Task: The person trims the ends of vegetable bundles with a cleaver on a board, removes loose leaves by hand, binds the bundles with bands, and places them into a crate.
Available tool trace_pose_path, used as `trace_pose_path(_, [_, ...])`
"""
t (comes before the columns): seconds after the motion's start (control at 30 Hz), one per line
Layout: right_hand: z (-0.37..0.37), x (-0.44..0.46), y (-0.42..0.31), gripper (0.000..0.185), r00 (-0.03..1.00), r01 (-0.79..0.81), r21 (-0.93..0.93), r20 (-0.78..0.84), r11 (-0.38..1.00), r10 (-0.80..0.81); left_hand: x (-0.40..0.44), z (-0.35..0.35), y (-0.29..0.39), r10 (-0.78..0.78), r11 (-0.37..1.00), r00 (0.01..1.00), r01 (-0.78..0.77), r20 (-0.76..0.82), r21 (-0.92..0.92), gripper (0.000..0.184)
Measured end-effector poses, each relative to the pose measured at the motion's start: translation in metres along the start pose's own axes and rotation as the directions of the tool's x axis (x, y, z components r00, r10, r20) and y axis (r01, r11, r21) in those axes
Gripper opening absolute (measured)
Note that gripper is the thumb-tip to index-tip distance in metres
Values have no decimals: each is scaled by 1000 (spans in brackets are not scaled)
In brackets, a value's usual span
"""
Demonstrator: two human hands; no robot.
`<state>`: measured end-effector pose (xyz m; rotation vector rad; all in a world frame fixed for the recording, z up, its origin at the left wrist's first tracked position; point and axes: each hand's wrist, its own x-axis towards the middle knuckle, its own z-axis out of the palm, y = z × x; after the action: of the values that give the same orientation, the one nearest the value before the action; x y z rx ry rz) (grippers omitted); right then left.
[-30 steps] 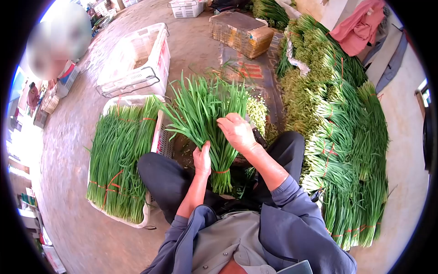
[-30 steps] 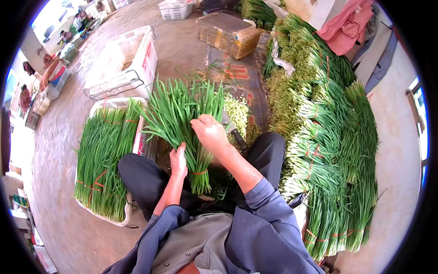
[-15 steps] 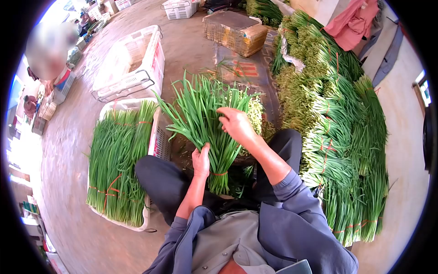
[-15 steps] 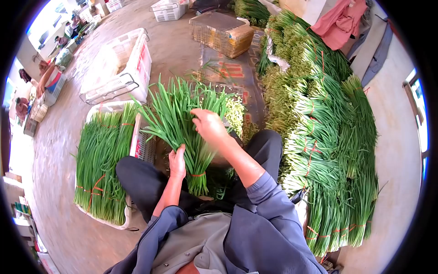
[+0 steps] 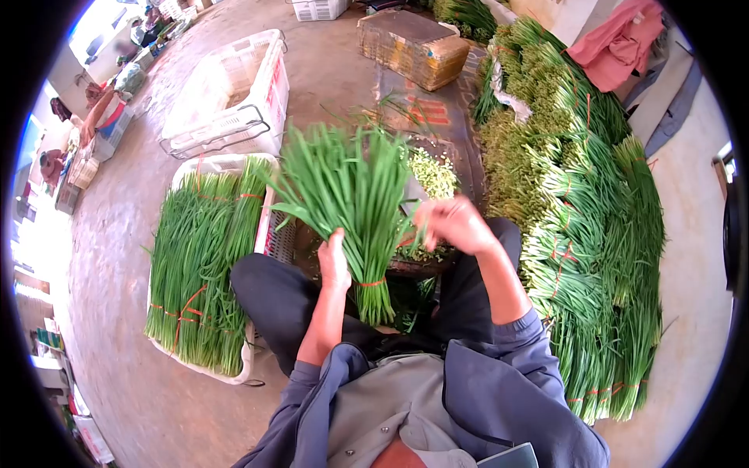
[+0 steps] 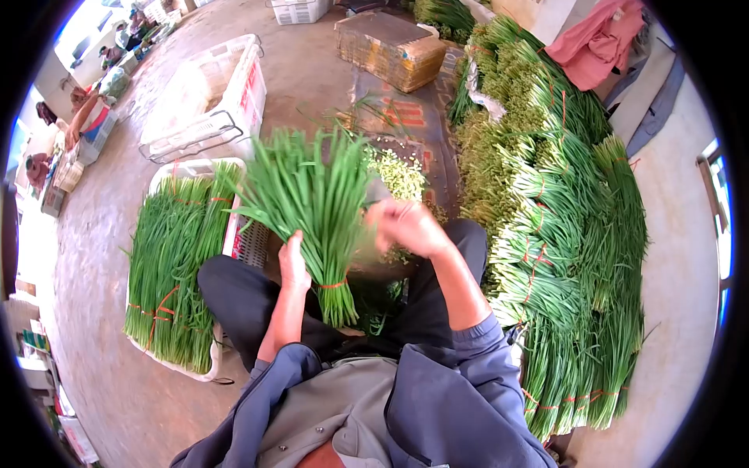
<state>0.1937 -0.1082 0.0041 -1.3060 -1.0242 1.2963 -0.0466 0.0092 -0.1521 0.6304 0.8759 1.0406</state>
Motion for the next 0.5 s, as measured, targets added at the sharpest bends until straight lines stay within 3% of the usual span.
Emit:
trace_pose_path(0.03, [-4,-9,8,33,975,-21,-268,206,963,78,3,2,8,-78,990,996,82,45,-116,40])
trace_pose_path(0.1, [-6,-16,23,60,950,-110,-610,168,784,264,3,4,26,-176,919,967,229,186,-322,42])
trace_pose_path(0.13, [-4,-15,32,73,954,-253,-668,-49,700,297,1,6,31,-177,907,957,250,231,-340,47])
trace_pose_path(0.17, [-7,-5,56,78,965,-256,-303,-31,918,259,-2,8,35,-184,880,936,292,300,-373,50])
trace_pose_path(0.2, [-2,4,61,84,966,-232,-129,89,964,244,-8,15,41,-185,853,910,336,371,-400,54])
trace_pose_path(0.23, [14,15,78,81,984,-173,-215,9,961,179,-13,24,45,-220,832,907,367,359,-416,59])
trace_pose_path(0.27, [35,26,91,78,992,-119,-303,-70,946,102,-14,25,43,-192,818,871,396,451,-416,61])
trace_pose_path(0.33, [70,35,74,84,989,-141,4,47,990,141,-20,37,41,-181,850,902,344,393,-399,60])
trace_pose_path(0.4, [82,46,84,84,993,-119,205,29,972,115,-21,33,36,-135,912,955,225,265,-344,81])
trace_pose_path(0.47, [86,56,100,79,996,-29,53,-88,998,34,-23,16,33,-52,875,941,204,334,-439,85])
trace_pose_path(0.5, [88,54,99,78,991,22,-42,-128,999,-28,-24,12,32,-39,924,953,148,299,-353,87])
